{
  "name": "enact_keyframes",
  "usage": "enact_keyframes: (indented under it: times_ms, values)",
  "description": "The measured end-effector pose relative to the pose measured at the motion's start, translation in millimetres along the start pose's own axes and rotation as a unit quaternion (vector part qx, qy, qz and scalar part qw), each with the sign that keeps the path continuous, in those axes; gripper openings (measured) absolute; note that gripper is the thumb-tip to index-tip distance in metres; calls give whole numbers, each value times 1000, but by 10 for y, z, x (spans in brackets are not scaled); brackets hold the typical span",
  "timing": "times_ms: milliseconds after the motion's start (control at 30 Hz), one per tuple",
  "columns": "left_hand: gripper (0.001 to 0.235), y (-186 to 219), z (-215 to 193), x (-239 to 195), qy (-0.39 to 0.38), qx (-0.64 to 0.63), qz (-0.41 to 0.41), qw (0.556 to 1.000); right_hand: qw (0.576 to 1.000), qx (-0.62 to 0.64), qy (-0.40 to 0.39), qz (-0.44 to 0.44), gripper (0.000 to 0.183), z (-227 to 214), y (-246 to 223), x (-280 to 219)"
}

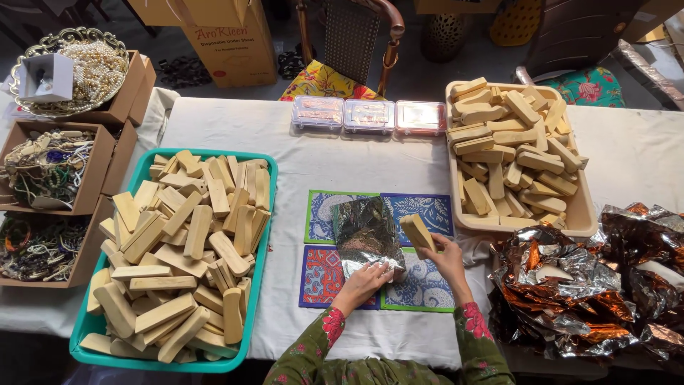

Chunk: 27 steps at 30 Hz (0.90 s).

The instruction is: The person wipes a rectangular bar of soap with a white cloth, then wraps it in a sheet of metallic foil. They fold the foil around the soap to create a neat package and place it on the table. The person repeats this process with a second bar of soap.

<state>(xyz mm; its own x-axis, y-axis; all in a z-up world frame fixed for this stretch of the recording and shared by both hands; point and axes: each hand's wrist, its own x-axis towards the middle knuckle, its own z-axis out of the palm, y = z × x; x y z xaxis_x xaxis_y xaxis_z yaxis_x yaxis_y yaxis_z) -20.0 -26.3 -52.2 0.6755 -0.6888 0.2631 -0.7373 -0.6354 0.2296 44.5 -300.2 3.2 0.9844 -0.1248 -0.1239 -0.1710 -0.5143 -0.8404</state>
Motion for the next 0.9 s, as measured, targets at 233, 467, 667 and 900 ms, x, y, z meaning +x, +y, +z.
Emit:
enact_keyframes:
  times_ms: [233, 467, 667, 900]
  values:
    - [51, 29, 233, 1, -56, 59, -1, 997, 988, -39, -129, -78, 56, 373, -542, -144]
    - [58, 197, 10, 8, -27, -22, -40, 999, 970, -141, -162, -118, 58, 547, -429, 10]
    - [41, 126, -9, -38, 58, -118, -91, 987, 964, -151, -195, -103, 55, 485, -440, 70]
    - [63, -75, -791, 220, 131, -13, -110, 985, 928, -124, -329, -124, 55, 537, -296, 248]
